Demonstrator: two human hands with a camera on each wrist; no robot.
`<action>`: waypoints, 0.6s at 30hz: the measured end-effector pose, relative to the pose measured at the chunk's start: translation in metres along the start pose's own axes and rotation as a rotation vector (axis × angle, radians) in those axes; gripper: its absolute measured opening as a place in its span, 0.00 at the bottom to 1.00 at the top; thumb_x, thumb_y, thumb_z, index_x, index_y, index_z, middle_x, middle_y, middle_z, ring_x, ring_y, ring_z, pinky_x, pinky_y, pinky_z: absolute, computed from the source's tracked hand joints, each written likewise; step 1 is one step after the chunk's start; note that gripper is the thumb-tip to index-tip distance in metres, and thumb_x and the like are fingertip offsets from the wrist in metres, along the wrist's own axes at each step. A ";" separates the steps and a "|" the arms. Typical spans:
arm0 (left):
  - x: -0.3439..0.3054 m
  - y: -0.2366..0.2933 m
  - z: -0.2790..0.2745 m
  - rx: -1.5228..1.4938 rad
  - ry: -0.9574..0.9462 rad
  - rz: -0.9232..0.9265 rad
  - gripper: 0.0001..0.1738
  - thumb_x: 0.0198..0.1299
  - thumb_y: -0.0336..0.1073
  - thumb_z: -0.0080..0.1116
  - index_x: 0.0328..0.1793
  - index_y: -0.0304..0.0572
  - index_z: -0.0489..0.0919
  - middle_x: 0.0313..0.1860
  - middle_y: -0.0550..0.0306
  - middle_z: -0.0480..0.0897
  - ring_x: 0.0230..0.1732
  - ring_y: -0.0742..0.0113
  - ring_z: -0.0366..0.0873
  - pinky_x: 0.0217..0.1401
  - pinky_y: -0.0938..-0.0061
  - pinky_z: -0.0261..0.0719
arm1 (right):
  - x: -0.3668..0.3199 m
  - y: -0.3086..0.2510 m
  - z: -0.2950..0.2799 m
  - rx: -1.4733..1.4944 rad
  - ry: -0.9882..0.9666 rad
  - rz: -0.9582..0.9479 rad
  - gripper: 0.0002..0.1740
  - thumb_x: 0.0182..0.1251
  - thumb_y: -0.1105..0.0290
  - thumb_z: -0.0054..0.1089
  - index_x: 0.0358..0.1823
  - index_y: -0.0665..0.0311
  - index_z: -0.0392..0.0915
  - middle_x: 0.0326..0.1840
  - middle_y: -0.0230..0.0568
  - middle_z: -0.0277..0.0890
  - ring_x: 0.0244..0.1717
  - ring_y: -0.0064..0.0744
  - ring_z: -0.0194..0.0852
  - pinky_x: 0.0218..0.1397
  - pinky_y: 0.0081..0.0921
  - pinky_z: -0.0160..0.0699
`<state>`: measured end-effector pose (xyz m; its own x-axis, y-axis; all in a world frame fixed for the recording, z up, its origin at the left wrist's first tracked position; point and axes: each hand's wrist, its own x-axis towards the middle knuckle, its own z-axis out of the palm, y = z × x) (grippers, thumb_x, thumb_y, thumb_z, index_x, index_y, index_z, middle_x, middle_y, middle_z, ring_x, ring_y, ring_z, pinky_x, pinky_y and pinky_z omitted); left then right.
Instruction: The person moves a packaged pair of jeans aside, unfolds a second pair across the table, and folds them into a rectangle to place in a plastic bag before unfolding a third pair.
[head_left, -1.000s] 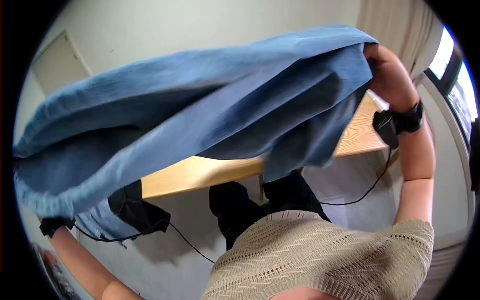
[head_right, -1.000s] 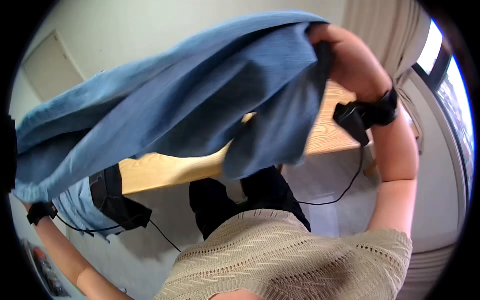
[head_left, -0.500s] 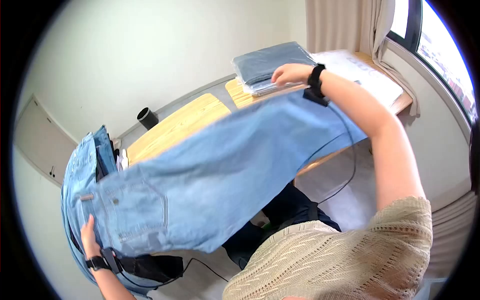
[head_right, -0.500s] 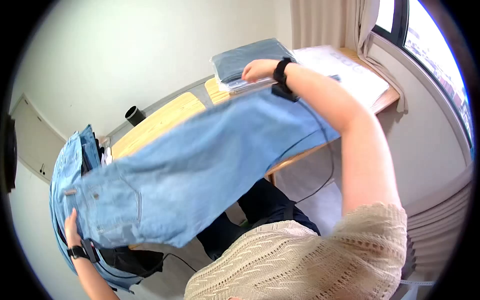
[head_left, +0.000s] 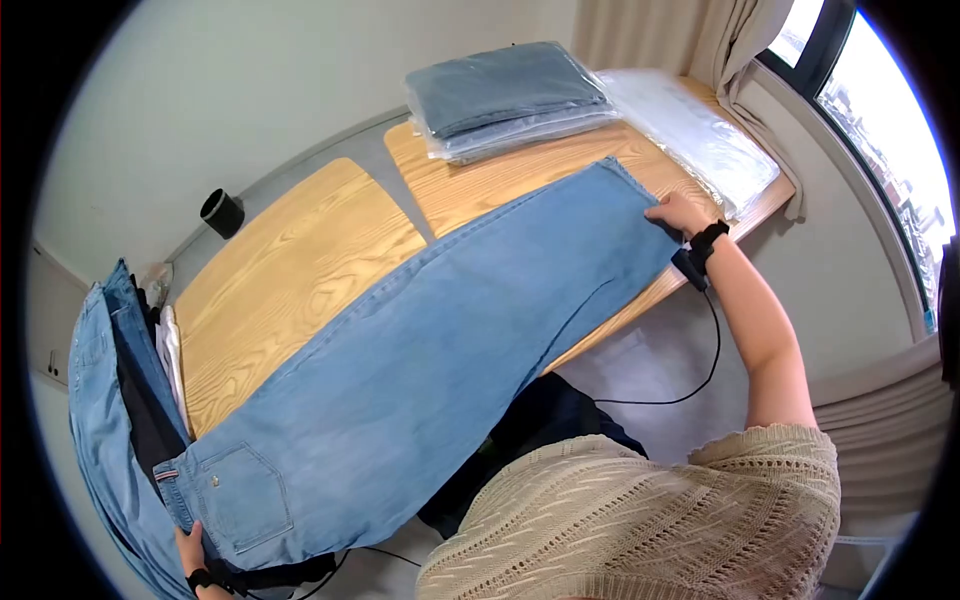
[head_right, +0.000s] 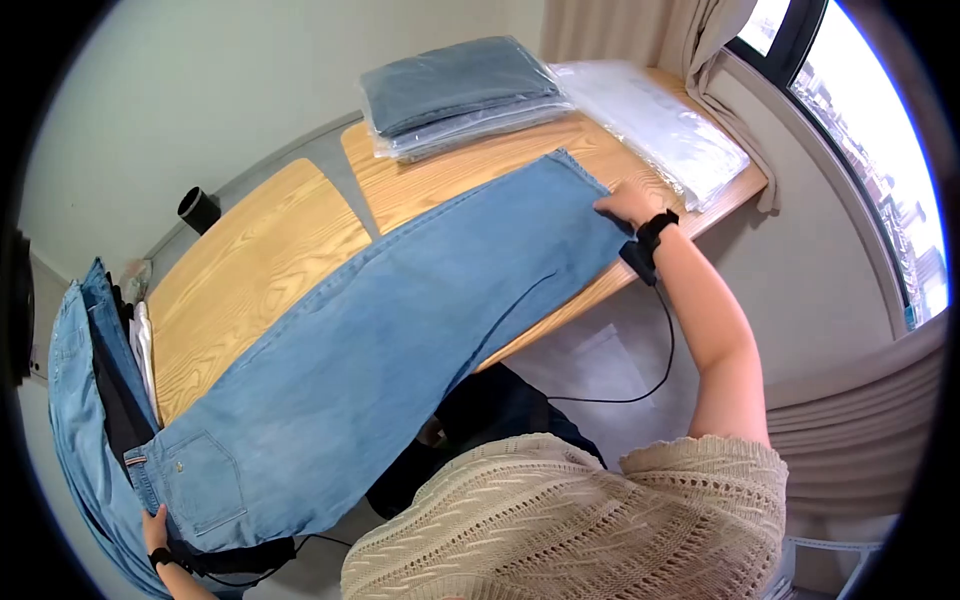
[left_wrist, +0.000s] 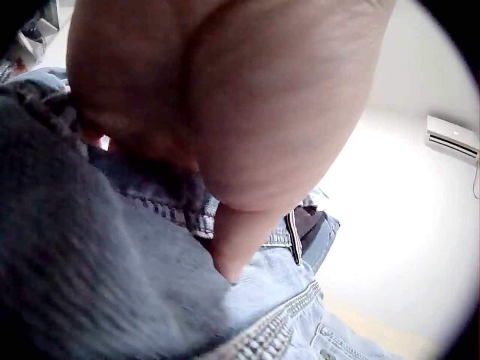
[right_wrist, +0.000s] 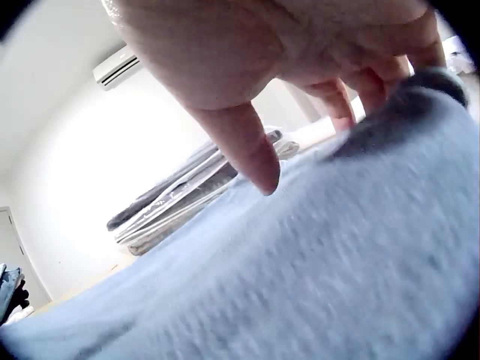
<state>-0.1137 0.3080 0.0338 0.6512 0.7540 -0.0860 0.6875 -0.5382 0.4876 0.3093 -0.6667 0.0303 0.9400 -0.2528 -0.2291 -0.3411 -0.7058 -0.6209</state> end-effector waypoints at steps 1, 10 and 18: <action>0.003 0.001 0.002 0.011 0.003 -0.065 0.32 0.56 0.36 0.60 0.64 0.23 0.65 0.60 0.40 0.74 0.58 0.52 0.71 0.64 0.68 0.65 | -0.009 -0.001 0.004 -0.025 0.068 -0.009 0.21 0.49 0.64 0.69 0.36 0.77 0.78 0.29 0.43 0.79 0.30 0.30 0.77 0.30 0.27 0.74; 0.010 0.010 0.004 0.300 0.210 -0.030 0.32 0.62 0.39 0.56 0.65 0.20 0.63 0.63 0.30 0.70 0.66 0.42 0.66 0.68 0.64 0.62 | -0.040 -0.004 0.010 0.174 -0.021 -0.278 0.30 0.53 0.67 0.68 0.55 0.78 0.71 0.46 0.50 0.79 0.46 0.35 0.77 0.51 0.29 0.75; -0.017 0.135 -0.004 -0.063 0.119 0.064 0.29 0.64 0.44 0.54 0.61 0.23 0.68 0.57 0.40 0.75 0.56 0.55 0.72 0.61 0.68 0.66 | 0.001 0.025 -0.101 0.090 0.242 -0.407 0.27 0.55 0.63 0.67 0.50 0.74 0.73 0.41 0.45 0.79 0.40 0.31 0.77 0.46 0.27 0.75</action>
<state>-0.0331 0.2241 0.1050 0.6475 0.7605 0.0490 0.6217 -0.5644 0.5431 0.3025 -0.7514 0.0897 0.9678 -0.1222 0.2200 0.0655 -0.7216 -0.6892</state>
